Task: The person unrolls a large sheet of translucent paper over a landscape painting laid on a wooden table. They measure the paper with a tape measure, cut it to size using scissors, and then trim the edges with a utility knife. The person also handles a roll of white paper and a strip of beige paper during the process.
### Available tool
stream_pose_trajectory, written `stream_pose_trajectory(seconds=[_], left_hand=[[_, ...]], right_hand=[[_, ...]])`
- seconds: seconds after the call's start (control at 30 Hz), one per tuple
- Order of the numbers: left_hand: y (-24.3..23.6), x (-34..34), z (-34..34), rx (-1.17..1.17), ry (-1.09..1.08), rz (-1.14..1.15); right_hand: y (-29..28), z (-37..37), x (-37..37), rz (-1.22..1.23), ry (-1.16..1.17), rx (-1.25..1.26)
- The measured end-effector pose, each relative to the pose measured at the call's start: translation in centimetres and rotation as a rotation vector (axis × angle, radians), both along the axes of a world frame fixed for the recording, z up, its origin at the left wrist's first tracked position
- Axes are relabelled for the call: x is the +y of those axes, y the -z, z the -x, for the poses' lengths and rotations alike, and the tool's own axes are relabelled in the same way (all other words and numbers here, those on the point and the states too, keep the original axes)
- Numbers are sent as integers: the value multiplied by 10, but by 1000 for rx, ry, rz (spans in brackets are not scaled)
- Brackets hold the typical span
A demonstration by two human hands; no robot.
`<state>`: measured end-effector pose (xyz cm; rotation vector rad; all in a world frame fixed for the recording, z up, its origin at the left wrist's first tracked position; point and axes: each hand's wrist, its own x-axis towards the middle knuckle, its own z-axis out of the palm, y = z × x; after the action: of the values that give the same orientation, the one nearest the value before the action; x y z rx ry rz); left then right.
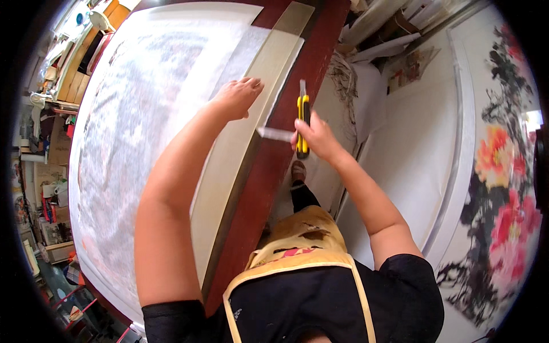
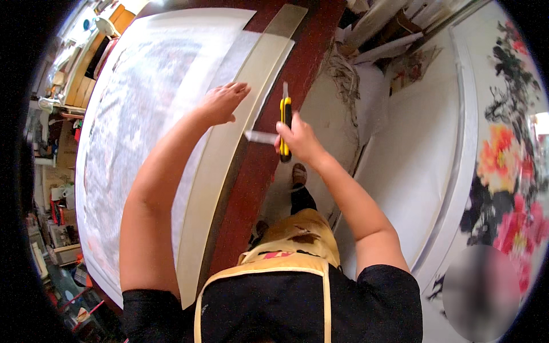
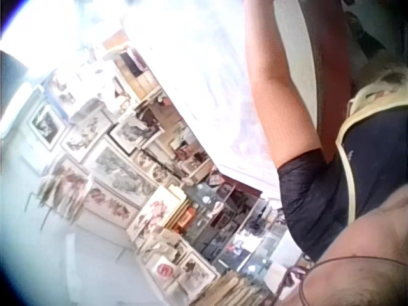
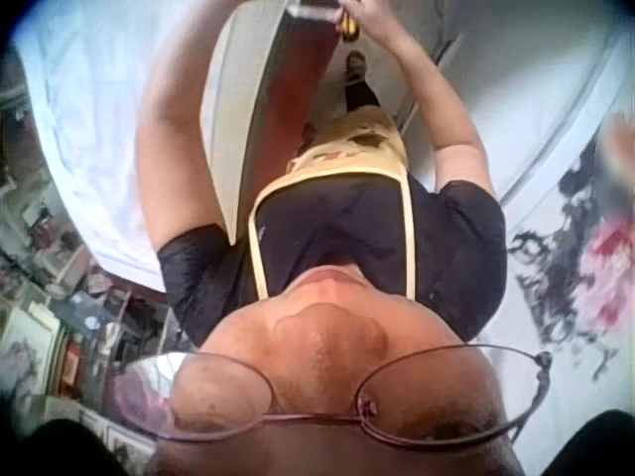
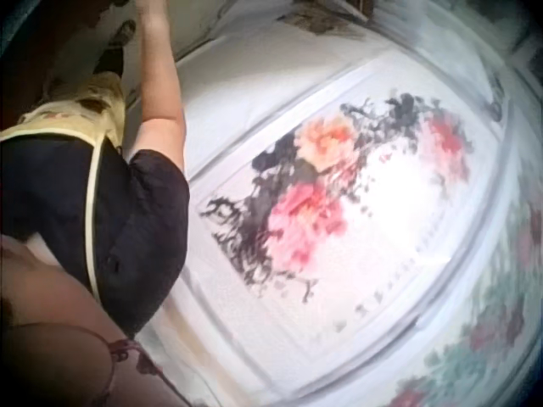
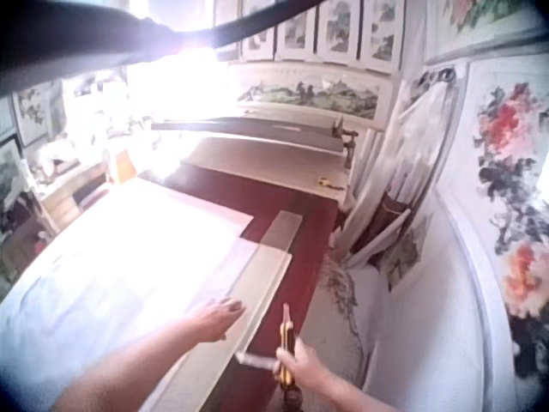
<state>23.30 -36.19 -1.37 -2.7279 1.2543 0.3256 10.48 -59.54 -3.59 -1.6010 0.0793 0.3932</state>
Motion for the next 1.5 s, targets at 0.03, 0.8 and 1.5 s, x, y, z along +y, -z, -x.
stream_pose_trajectory(seconds=[0.03,0.8,1.5], left_hand=[[4,-11,-20,-75,11,22],[20,-59,-107,106,143,-208],[16,-70,-90,55,96,-288]], right_hand=[[3,-32,-4,18,56,-71],[45,-200,10,662,-105,153],[41,-21,-5,-10,323,63]])
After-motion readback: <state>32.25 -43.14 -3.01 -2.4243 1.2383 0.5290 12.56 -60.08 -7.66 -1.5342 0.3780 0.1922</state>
